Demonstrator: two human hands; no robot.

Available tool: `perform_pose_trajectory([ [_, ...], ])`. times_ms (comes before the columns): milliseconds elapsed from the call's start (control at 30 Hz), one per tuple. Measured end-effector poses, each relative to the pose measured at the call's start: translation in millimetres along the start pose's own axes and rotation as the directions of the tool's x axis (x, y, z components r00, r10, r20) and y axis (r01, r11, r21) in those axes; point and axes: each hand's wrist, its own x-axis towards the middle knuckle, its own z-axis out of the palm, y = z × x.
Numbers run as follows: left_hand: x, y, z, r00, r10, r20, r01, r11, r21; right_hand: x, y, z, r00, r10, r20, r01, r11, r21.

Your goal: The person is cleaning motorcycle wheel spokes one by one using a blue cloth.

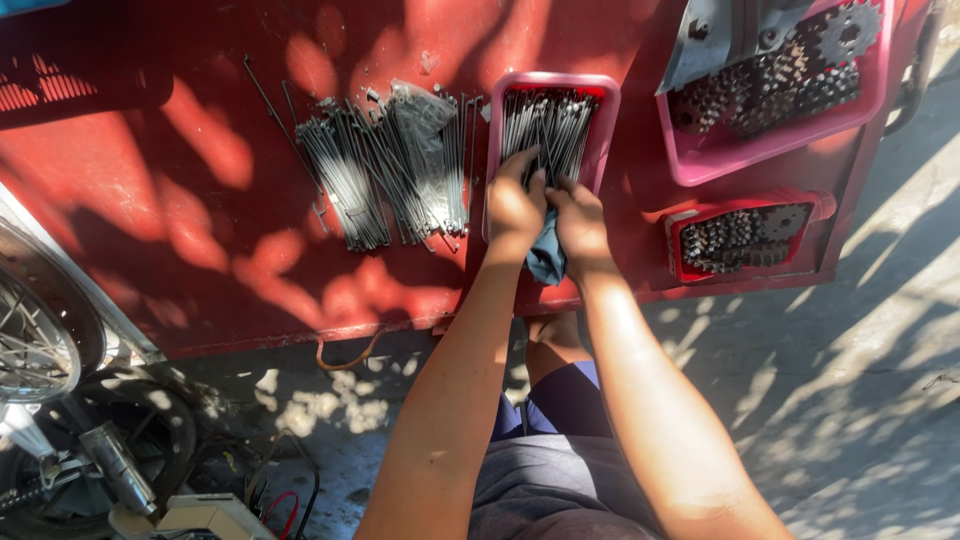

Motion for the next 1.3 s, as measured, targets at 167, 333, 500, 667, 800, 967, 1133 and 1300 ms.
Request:
perform_pose_trajectory([
  [167, -27, -33, 4, 0.893, -0.414, 0.176, 0.4, 0.91, 0.11, 42, 67, -9, 0.998, 0.021, -0.063, -0.049, 0.882, -0.469],
  [333, -32, -15, -13, 0.942, -0.285, 0.175, 0.295, 0.955, -0.033, 8, 38, 2, 0.997, -0.024, -0.074, 0.0, 0.954, -0.301],
  [500, -26, -11, -18, 0.964, -0.184, 0.19, 0.201, 0.977, -0.075, -7, 24, 6, 0.996, -0.079, -0.051, 0.065, 0.971, -0.228],
  [667, -29, 0, -24, 0.982, -0.119, 0.15, 0.134, 0.986, -0.101, -32, 2, 12, 0.985, -0.171, -0.005, 0.169, 0.98, -0.102],
  [800, -39, -12, -19, 0.961, -0.272, 0.051, 0.275, 0.958, -0.078, -11, 33, 6, 0.978, -0.176, -0.113, 0.168, 0.983, -0.079],
  [967, -51, -37, -16, 0.749, -0.608, 0.263, 0.63, 0.777, 0.005, -11, 49, 12, 0.921, -0.235, -0.312, 0.31, 0.926, 0.216],
  [1133, -39, -33, -30, 0.813, -0.58, -0.041, 0.524, 0.761, -0.383, -71, 36, 42, 0.971, -0.195, -0.135, 0.225, 0.938, 0.263],
  [1300, -38, -38, -81, 0.85, -0.522, -0.068, 0.371, 0.685, -0.628, -54, 73, 74, 0.955, 0.218, 0.202, -0.282, 0.878, 0.386],
])
